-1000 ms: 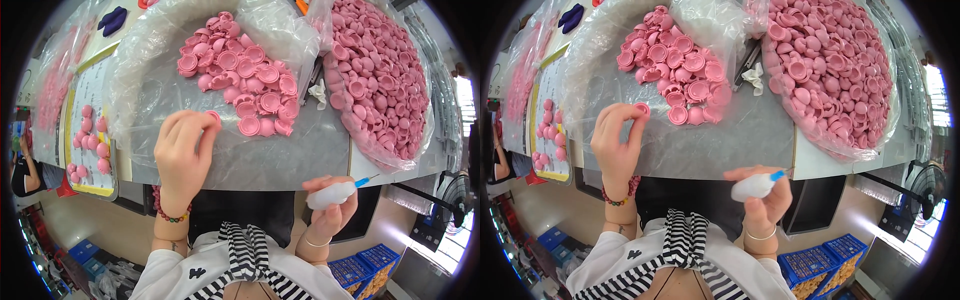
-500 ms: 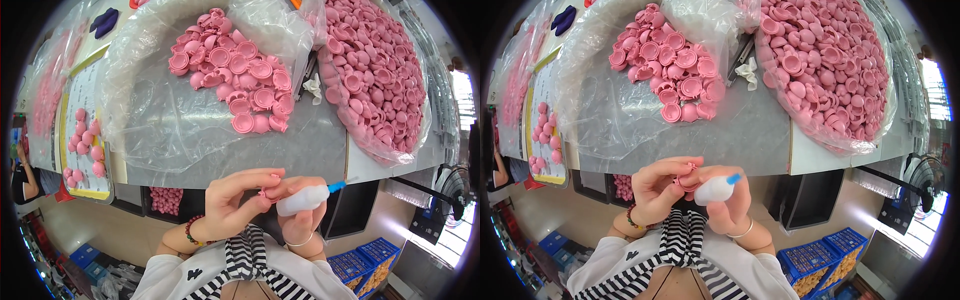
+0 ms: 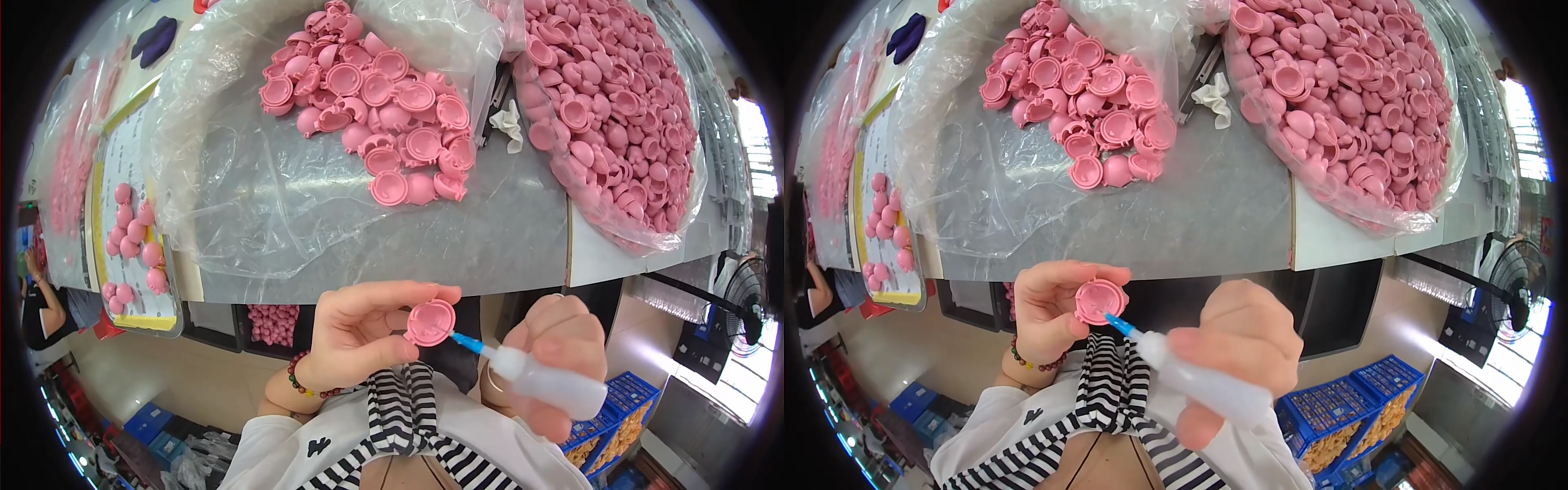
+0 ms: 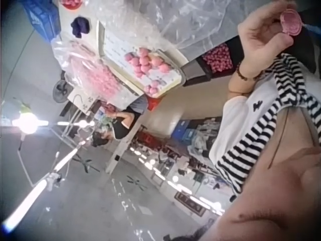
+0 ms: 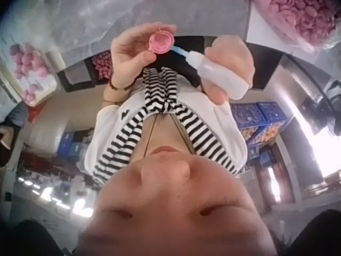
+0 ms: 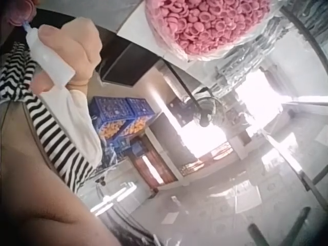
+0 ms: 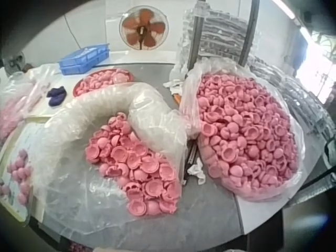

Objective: Apply glue to plastic sphere halves and press them together to complete the assembly.

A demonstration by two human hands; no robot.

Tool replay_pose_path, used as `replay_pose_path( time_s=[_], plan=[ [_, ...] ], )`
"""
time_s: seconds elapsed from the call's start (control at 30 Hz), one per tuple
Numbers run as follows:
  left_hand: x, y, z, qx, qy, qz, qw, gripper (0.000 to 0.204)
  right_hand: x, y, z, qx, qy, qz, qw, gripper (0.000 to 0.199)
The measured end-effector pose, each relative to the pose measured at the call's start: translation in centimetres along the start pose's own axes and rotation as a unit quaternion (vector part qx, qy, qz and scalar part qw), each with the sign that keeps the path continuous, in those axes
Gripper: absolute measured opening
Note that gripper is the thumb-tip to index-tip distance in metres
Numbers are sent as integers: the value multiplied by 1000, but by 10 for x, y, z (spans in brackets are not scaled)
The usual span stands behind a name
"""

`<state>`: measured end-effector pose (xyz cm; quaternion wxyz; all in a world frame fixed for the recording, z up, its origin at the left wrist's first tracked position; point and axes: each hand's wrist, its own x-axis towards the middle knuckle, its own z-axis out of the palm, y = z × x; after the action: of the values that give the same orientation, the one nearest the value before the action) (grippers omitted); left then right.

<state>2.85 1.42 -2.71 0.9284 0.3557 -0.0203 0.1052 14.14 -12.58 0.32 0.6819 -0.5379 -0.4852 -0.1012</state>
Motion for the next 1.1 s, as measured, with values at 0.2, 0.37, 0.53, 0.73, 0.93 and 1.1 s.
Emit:
replay_pose_path(
  time_s=[0.2,0.37,0.53,0.73,0.93,1.1],
  plan=[
    [0,0,-4,34,15,40,999,48,8,-6,9,-39,-53,4,998,62],
    [-1,0,-3,17,28,42,999,45,7,-5,11,-47,-62,4,997,62],
    [-1,1,-4,20,27,43,999,44,3,-5,10,-45,-35,18,998,62],
    [0,0,-5,21,25,51,998,44,5,-1,12,-59,-65,16,996,64],
    [0,2,-4,32,31,54,998,44,5,2,11,-64,-24,-8,998,65],
    [-1,6,-1,89,57,68,992,42,4,3,15,-87,-31,-9,996,65]
  ],
)
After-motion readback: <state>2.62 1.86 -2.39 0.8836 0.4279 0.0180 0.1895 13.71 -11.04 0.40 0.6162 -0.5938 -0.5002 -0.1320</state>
